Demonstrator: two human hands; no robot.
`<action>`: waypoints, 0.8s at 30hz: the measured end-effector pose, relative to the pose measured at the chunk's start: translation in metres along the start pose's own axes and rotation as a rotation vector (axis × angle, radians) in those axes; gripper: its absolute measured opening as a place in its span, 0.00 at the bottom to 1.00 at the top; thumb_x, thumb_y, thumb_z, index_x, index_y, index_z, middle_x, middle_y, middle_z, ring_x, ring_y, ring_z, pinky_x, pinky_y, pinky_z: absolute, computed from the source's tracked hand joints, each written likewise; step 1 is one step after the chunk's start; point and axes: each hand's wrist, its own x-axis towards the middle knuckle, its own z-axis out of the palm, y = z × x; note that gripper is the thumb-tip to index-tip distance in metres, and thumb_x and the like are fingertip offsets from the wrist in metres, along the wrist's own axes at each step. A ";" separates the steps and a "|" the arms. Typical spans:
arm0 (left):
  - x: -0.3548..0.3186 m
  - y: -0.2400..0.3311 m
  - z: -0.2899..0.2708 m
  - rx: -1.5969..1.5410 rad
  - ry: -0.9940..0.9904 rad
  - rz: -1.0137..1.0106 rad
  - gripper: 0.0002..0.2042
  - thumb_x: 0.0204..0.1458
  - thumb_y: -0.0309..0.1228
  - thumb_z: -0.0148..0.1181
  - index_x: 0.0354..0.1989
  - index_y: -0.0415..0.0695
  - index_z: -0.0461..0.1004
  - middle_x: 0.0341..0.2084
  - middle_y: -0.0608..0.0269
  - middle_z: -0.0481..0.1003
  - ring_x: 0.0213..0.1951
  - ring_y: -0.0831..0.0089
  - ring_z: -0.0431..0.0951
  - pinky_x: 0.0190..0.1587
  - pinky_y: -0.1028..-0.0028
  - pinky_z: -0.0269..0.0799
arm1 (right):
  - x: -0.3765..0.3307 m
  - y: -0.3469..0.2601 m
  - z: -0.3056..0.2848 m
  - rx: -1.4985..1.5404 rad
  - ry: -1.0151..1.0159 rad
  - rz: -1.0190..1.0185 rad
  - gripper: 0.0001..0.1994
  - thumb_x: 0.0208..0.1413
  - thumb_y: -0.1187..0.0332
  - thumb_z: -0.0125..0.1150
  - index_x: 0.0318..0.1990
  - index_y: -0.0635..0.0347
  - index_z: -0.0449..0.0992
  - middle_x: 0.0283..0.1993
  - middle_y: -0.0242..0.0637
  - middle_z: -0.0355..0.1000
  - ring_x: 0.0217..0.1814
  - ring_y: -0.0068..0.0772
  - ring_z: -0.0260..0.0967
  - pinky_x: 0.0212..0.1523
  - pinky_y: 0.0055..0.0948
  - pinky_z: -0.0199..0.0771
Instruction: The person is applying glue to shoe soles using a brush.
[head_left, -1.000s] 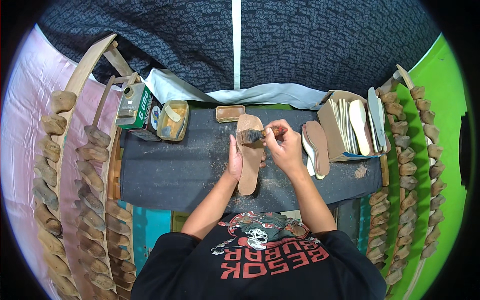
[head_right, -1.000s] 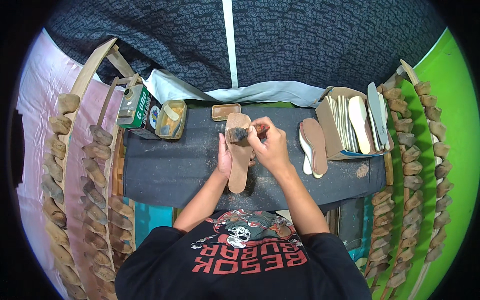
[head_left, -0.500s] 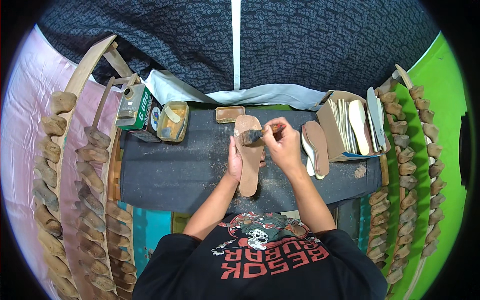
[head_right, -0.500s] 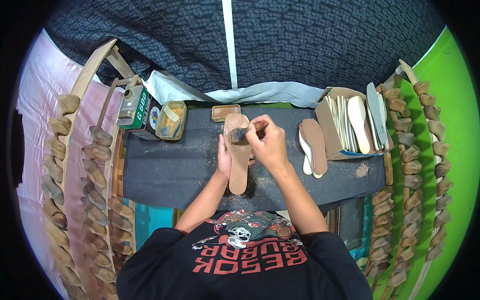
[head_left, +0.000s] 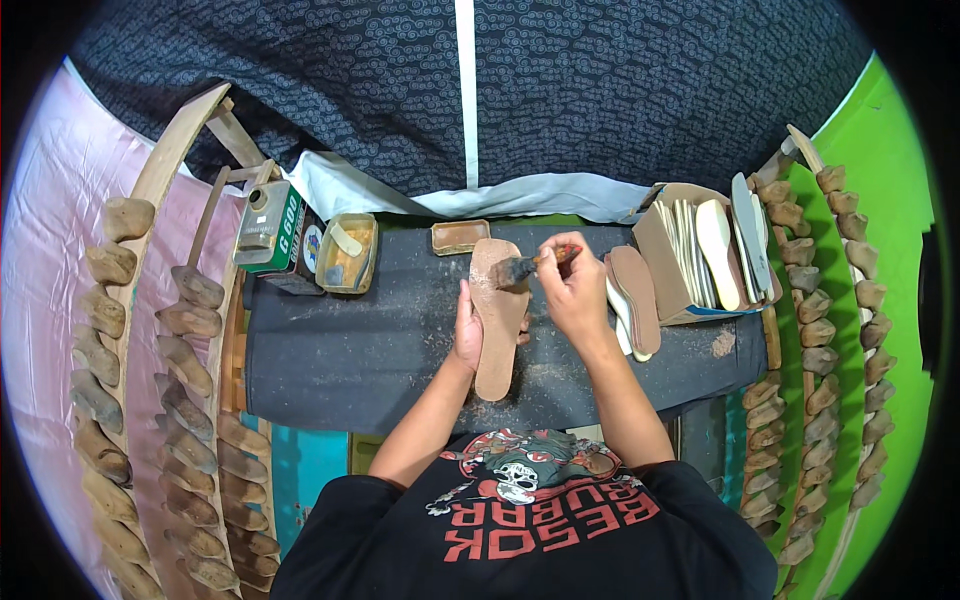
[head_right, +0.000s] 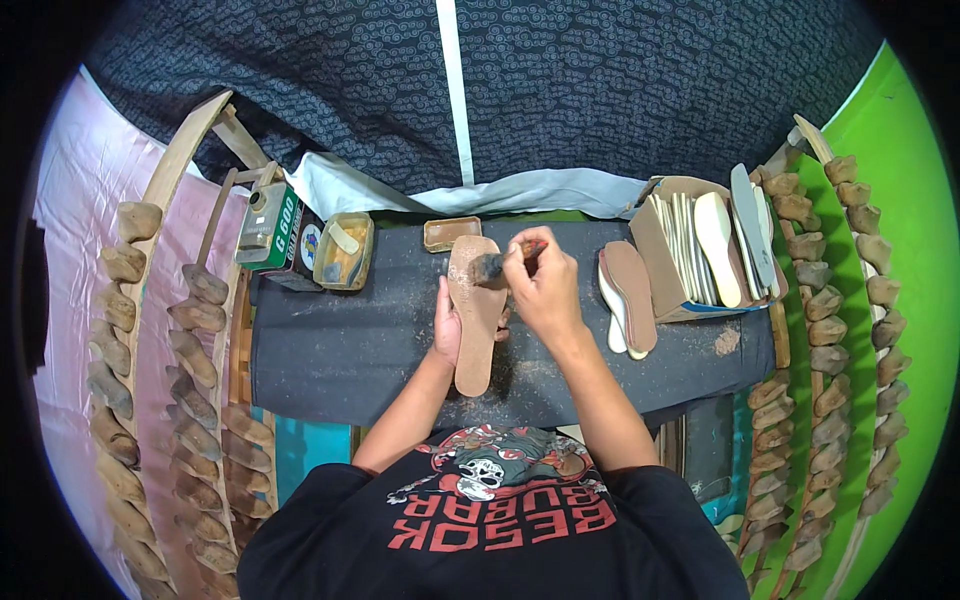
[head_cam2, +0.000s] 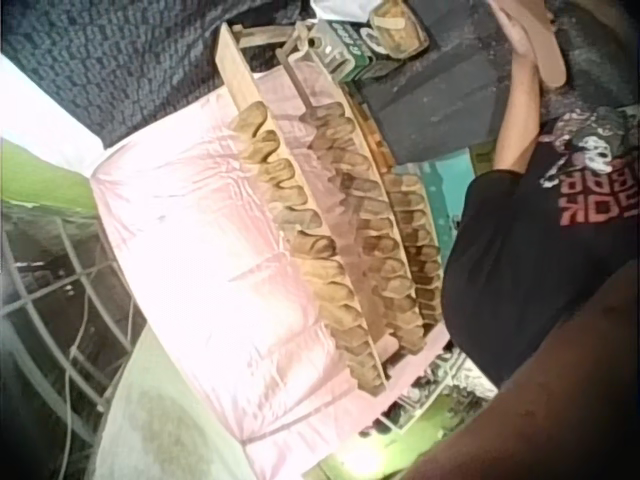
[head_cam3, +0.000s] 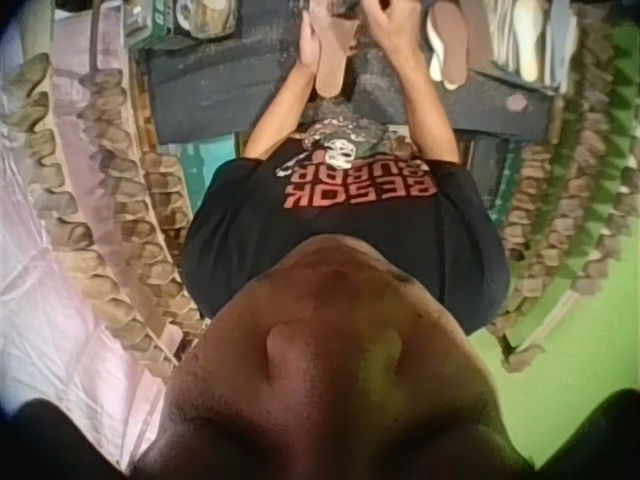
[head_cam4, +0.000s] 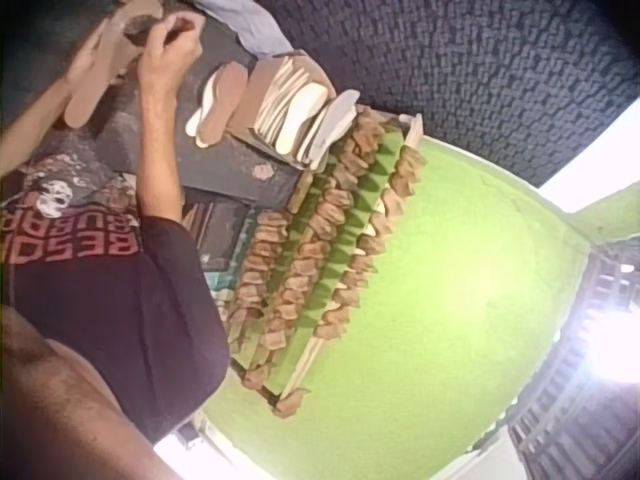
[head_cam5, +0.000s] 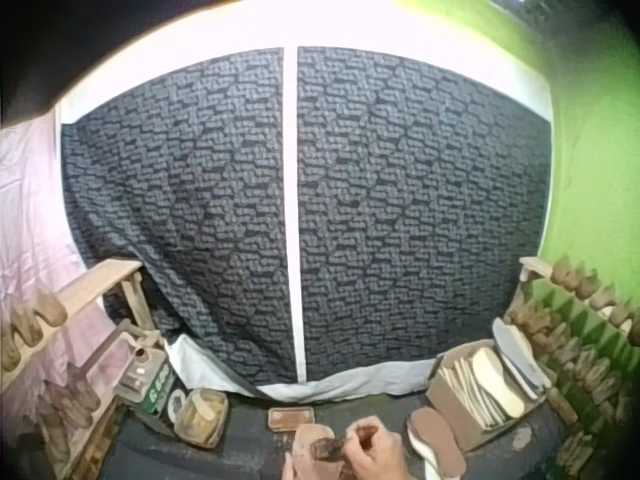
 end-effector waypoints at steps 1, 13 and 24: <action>0.000 0.003 0.000 -0.007 0.013 0.004 0.41 0.59 0.73 0.31 0.61 0.49 0.70 0.43 0.60 0.76 0.35 0.62 0.74 0.31 0.64 0.70 | 0.001 0.005 -0.003 -0.047 0.053 -0.007 0.06 0.62 0.71 0.59 0.39 0.66 0.73 0.22 0.33 0.71 0.23 0.18 0.67 0.26 0.26 0.69; 0.000 0.005 0.004 -0.052 -0.015 0.001 0.40 0.59 0.72 0.31 0.59 0.51 0.71 0.44 0.62 0.75 0.35 0.62 0.71 0.31 0.65 0.68 | 0.001 -0.005 0.004 -0.065 0.071 -0.100 0.05 0.62 0.73 0.59 0.39 0.65 0.72 0.24 0.36 0.73 0.23 0.21 0.69 0.26 0.27 0.70; -0.001 0.010 0.003 0.005 -0.077 0.050 0.41 0.60 0.72 0.30 0.61 0.48 0.69 0.44 0.60 0.75 0.34 0.64 0.74 0.31 0.66 0.71 | 0.006 0.001 0.002 0.005 0.144 -0.059 0.04 0.62 0.74 0.60 0.40 0.65 0.73 0.24 0.33 0.72 0.22 0.19 0.68 0.25 0.25 0.69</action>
